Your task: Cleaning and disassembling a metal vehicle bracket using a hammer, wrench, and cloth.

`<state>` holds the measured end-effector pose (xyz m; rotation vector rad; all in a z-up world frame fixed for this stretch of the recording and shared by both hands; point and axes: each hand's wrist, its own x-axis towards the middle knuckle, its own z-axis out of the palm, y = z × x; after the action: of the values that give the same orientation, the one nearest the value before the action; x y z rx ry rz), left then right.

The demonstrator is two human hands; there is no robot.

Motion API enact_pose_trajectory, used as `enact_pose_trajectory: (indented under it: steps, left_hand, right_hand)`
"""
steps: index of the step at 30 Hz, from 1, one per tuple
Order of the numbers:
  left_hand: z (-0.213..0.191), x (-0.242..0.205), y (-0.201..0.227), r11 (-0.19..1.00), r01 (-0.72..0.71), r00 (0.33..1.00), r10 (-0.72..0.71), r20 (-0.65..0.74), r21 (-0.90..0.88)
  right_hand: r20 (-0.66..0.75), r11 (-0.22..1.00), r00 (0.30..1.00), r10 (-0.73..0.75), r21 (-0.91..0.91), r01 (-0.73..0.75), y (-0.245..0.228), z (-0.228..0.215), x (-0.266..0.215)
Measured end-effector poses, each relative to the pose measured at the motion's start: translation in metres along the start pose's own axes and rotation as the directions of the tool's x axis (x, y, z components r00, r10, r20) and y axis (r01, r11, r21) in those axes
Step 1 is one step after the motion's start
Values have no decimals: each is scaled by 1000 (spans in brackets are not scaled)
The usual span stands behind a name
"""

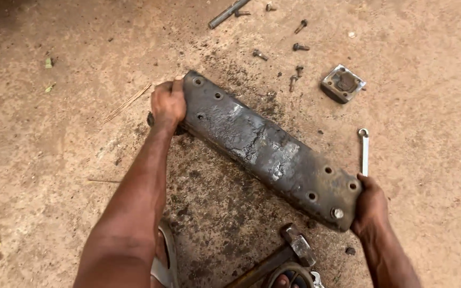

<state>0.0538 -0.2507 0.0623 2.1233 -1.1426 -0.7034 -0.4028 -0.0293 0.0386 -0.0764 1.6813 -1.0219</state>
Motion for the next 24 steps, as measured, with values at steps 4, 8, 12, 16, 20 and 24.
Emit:
enact_pose_trajectory:
  steps: [4,8,12,16,20,24]
  left_hand:
    - [-9,42,-39,984,-167,977,174,126,-69]
    - [-36,10,-22,976,109,965,-149,214,186]
    - [-32,8,-79,675,-337,896,17,443,656]
    - [-50,23,-122,461,-196,970,-35,239,865]
    - [-167,8,-134,499,89,868,-463,178,862]
    - [-157,-10,-112,723,68,708,-520,478,687]
  right_hand:
    - [39,998,998,-39,-43,41,-10,9,-26]
    - [-63,952,976,208,-214,-217,-46,1,-89]
    - [-77,967,990,121,-218,-135,-24,-34,-59]
    - [-1,956,994,-108,-275,104,-18,-67,-42]
    - [-92,806,914,-396,-512,298,-36,-61,-65]
    - [18,581,690,-724,-522,624,-34,-14,-88]
